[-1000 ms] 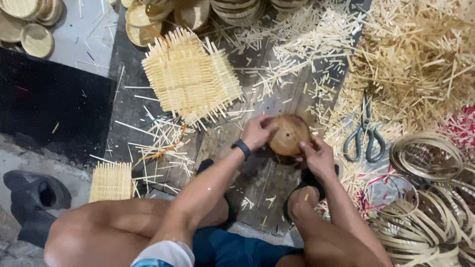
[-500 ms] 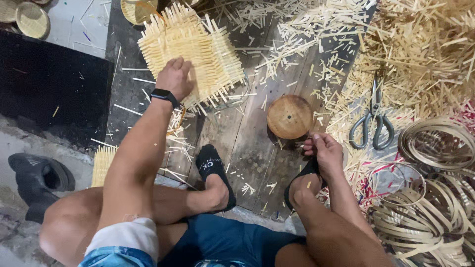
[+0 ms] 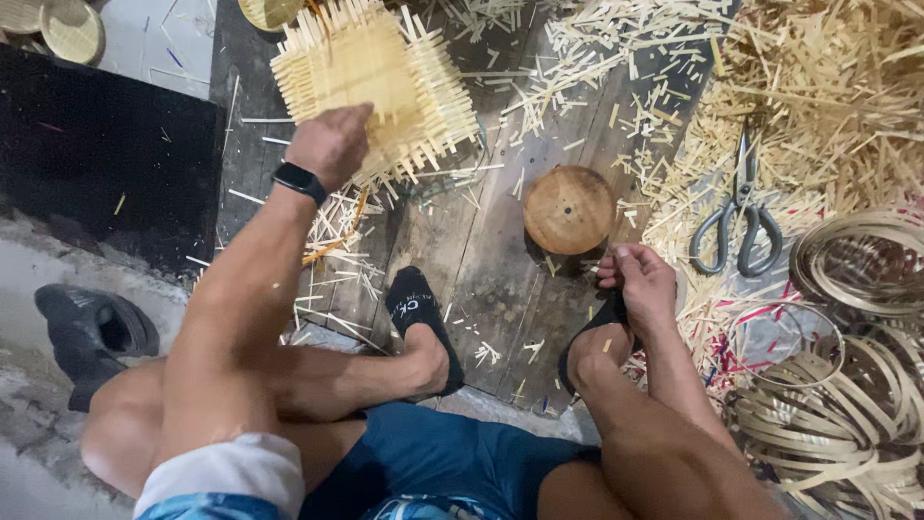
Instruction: The person sits on the floor weaving thin bamboo strips into a flat mat, then presses the mat over a round wooden mold and fits it into a circular bamboo rim. They use scissors to trim excess strip ends and set the shaped basket base aside with finished pieces.
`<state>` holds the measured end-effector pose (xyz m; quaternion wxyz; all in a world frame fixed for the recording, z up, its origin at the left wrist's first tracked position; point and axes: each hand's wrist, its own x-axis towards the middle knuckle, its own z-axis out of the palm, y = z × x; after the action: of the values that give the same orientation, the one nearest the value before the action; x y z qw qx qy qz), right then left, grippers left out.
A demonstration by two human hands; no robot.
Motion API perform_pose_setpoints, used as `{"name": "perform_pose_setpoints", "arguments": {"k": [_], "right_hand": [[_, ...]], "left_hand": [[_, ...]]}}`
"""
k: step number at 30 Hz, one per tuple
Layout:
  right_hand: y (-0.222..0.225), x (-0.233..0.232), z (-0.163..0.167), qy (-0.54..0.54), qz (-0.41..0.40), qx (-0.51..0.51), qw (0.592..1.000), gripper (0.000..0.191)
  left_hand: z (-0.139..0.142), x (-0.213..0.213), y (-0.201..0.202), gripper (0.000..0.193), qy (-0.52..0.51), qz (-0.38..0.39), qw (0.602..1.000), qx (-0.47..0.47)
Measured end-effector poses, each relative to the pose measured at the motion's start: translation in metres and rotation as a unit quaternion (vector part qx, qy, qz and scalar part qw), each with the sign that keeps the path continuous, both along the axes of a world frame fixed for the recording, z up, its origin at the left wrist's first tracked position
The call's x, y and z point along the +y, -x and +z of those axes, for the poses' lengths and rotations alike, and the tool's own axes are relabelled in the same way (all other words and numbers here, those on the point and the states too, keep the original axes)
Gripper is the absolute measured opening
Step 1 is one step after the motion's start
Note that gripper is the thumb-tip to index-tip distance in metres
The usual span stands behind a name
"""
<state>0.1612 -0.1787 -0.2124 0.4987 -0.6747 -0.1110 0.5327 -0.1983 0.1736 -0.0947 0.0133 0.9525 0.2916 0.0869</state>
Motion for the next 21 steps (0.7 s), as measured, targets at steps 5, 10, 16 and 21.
{"name": "perform_pose_setpoints", "arguments": {"k": [5,10,16,21], "right_hand": [[0.002,0.003,0.024,-0.028,-0.021,0.01,0.999,0.03],[-0.004,0.013,0.053,-0.121,-0.121,0.245,0.954,0.046],[-0.006,0.027,0.037,-0.019,-0.016,-0.032,0.999,0.02],[-0.01,0.027,0.02,-0.093,-0.039,-0.086,0.991,0.013]], "left_hand": [[0.053,0.008,-0.024,0.027,-0.101,0.01,0.994,-0.05],[0.021,-0.109,-0.103,0.038,0.034,-0.161,0.986,-0.027],[-0.038,-0.217,-0.142,0.05,0.146,-0.287,0.945,-0.057],[-0.035,-0.189,-0.152,0.098,0.313,0.114,0.93,-0.154]]}}
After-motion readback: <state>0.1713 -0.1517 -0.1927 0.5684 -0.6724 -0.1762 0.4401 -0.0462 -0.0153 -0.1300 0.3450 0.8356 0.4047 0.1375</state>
